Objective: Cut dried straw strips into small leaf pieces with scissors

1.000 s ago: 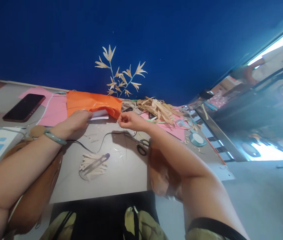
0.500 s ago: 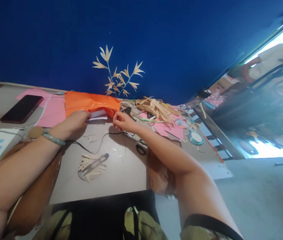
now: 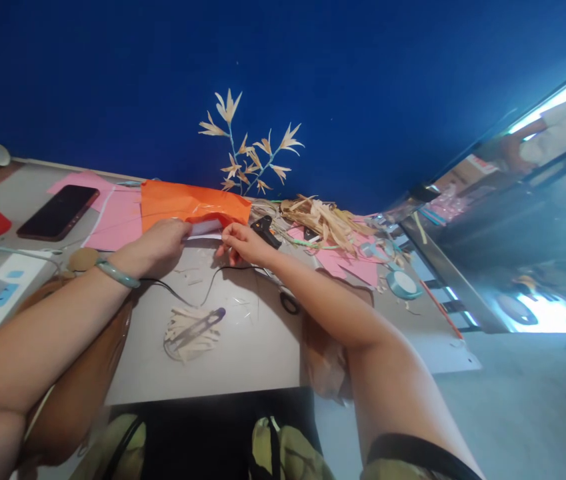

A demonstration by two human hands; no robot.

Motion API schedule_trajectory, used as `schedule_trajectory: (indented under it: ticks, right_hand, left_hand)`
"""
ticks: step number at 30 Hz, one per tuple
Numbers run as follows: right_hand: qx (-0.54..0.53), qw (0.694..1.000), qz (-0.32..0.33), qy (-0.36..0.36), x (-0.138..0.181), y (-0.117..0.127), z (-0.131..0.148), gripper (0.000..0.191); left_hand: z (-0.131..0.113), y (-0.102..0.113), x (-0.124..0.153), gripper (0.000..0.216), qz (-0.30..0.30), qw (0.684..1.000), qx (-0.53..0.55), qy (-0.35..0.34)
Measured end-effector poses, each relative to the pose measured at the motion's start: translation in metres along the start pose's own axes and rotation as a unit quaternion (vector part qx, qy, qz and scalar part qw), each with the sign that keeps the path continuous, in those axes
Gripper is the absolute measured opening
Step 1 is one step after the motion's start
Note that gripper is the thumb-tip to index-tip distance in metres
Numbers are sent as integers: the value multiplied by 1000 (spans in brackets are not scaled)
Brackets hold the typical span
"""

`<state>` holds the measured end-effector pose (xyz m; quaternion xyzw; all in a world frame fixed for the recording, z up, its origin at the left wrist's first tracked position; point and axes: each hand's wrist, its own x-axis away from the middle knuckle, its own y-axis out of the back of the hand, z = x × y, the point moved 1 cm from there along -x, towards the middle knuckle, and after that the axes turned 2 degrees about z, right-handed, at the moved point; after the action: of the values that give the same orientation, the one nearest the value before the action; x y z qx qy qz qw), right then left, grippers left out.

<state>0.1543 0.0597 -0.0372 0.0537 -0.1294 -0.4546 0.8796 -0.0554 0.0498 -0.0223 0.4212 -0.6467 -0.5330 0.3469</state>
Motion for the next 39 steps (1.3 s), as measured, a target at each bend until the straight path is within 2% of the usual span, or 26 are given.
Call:
schedule_trajectory:
  ticks: [9,17,21,24,26,28,34,39]
  right_hand:
    - [-17,998,-2,61,-6,-7,3,24]
    - [84,994,-25,60,-8,-12,5,17]
    - [55,997,32,42,-5,-10,18,23]
    - [40,993,94,62,-1,-9,31,27]
    - [42,990,107,81,0,-9,37,27]
    - [52,990,91,91,-1,-9,38,26]
    - [97,985,-31,139,-10,-7,34,24]
    - [83,987,-66,124,-9,-6,43,22]
  left_hand:
    - [0,-2,0,27,-3,1000,-11,17]
    - [-1,-1,-1,24,-3,1000,-9,11]
    - [3,-5,-2,24,-13,1000,4,-1]
    - [7,-9,-6,24,-10,1000,3,-25]
    - [8,-10,-8,26,-3,1000,1,-30]
    - [9,-10,-10,27,-1,1000,-5,-18]
    - [8,-10,-11,27,6,1000,-17,-3]
    - [12,-13,-13,26,7,1000,-7,-10]
